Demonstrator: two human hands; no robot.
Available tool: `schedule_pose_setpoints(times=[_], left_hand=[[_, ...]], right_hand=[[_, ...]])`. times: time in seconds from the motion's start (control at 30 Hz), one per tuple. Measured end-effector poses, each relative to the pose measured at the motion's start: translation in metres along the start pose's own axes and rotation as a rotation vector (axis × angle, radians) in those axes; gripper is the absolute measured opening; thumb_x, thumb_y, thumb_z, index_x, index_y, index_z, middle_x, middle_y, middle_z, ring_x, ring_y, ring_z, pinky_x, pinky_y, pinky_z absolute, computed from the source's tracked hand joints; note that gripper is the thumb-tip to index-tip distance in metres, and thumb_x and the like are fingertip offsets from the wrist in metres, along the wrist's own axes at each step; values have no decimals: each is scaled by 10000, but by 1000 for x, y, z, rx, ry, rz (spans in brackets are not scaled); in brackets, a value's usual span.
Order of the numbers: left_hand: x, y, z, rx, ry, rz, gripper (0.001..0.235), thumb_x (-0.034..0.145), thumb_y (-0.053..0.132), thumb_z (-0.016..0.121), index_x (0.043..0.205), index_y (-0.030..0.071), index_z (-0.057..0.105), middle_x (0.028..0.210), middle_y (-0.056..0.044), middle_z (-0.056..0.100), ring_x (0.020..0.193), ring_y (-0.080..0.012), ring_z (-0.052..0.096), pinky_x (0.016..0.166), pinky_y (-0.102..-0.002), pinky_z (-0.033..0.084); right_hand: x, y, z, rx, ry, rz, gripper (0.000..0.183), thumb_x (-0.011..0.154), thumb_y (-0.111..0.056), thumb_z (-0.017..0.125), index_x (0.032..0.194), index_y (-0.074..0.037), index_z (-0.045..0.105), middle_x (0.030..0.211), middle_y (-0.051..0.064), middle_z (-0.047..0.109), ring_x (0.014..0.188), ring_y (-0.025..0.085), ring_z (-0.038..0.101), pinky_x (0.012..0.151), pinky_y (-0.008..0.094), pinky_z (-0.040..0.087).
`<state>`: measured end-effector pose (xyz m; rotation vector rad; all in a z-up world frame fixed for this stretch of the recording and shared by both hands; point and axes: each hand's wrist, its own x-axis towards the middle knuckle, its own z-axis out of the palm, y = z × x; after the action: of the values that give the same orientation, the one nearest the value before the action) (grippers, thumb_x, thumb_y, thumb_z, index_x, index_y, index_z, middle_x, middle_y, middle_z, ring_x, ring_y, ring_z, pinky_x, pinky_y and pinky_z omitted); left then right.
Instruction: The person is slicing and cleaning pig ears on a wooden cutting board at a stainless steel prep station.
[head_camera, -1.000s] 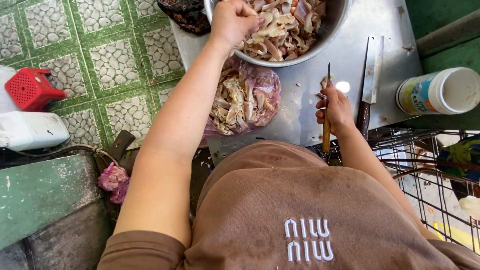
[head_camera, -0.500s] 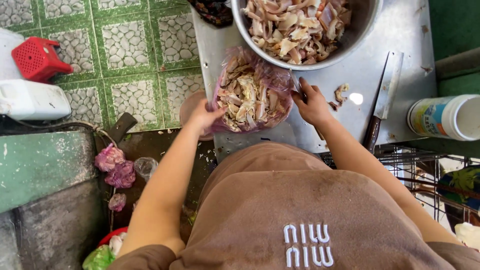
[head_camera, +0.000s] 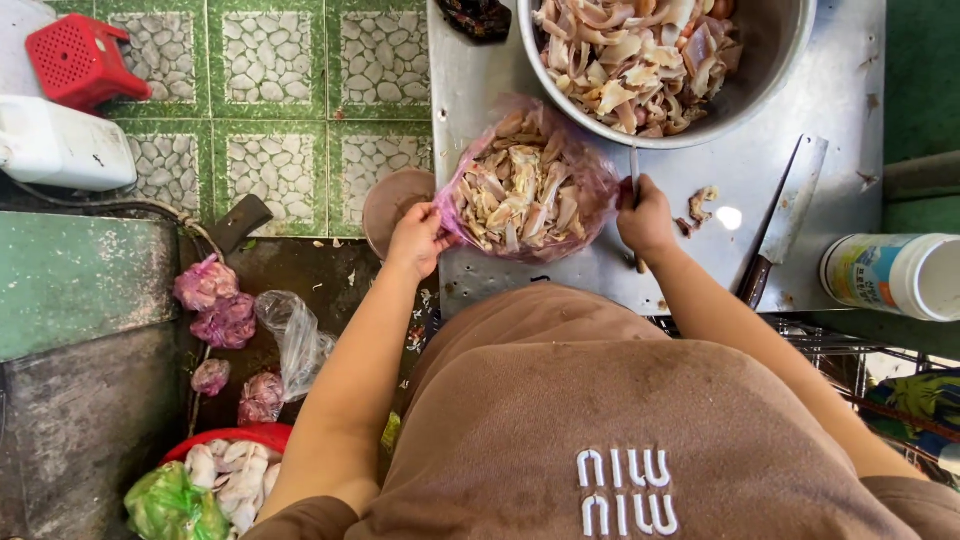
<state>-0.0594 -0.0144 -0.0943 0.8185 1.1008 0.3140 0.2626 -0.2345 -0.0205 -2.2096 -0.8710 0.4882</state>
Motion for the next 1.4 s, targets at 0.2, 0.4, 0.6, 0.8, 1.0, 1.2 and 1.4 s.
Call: schedule_pose_setpoints(times=[0.2,0.4,0.6,0.8,1.0,1.2,1.4], left_hand=[[6,4,5,-402,-157,-14,34,1054,143,550,1088,148,551,1018,-10,667,909,-182,638,808,-386,541],[-8,15,22,163,259,170,146,926,90,650,1050,92,574,1048,-83,628,925,-213,615,851,-411,510],[-49,53,75,993,-62,935,437,920,64,748,1315,71,560,1484,-159,539,1462,-315,493,1269,-424,401],[-29,99,135,1464,-291,432,1267,687,485,940,1591,58,161,1671,-234,144,1514,-525,73,1247,-580,132],[-28,133,158,1634,-324,106,1563,442,515,1028,1637,164,83,1665,-217,107,1515,-511,82,1187,-647,237],[-33,117,149,1585,-305,182,1451,420,501,1020,1611,242,233,1623,-186,250,1512,-465,204,1149,-627,357],[-43,105,129,1506,-290,280,1408,458,542,1015,1608,265,251,1606,-201,260,1513,-477,197,1235,-574,270]], right_hand=[[-31,25,-5,149,57,20,77,1035,-7,534,1018,-16,608,812,85,650,744,177,610,704,326,508],[-22,54,-18,168,-15,250,99,996,-67,594,1050,-5,649,873,78,716,804,151,674,739,291,534],[-14,62,-47,-175,49,276,749,851,-296,875,1371,80,490,1099,261,681,984,355,685,852,415,545],[-12,87,-32,-300,43,99,694,867,-138,751,1455,83,458,1218,311,674,1137,446,659,991,470,524],[-23,87,-24,-418,148,-29,811,715,-101,804,1397,140,437,1214,390,569,1066,527,614,974,526,507],[-32,-74,-35,-19,-114,93,651,911,-257,677,1505,-64,492,1367,161,595,1192,310,699,1013,415,606],[-13,-136,-5,-438,-416,-223,984,751,-335,891,1544,-59,377,1486,257,455,1310,420,507,1066,501,490]])
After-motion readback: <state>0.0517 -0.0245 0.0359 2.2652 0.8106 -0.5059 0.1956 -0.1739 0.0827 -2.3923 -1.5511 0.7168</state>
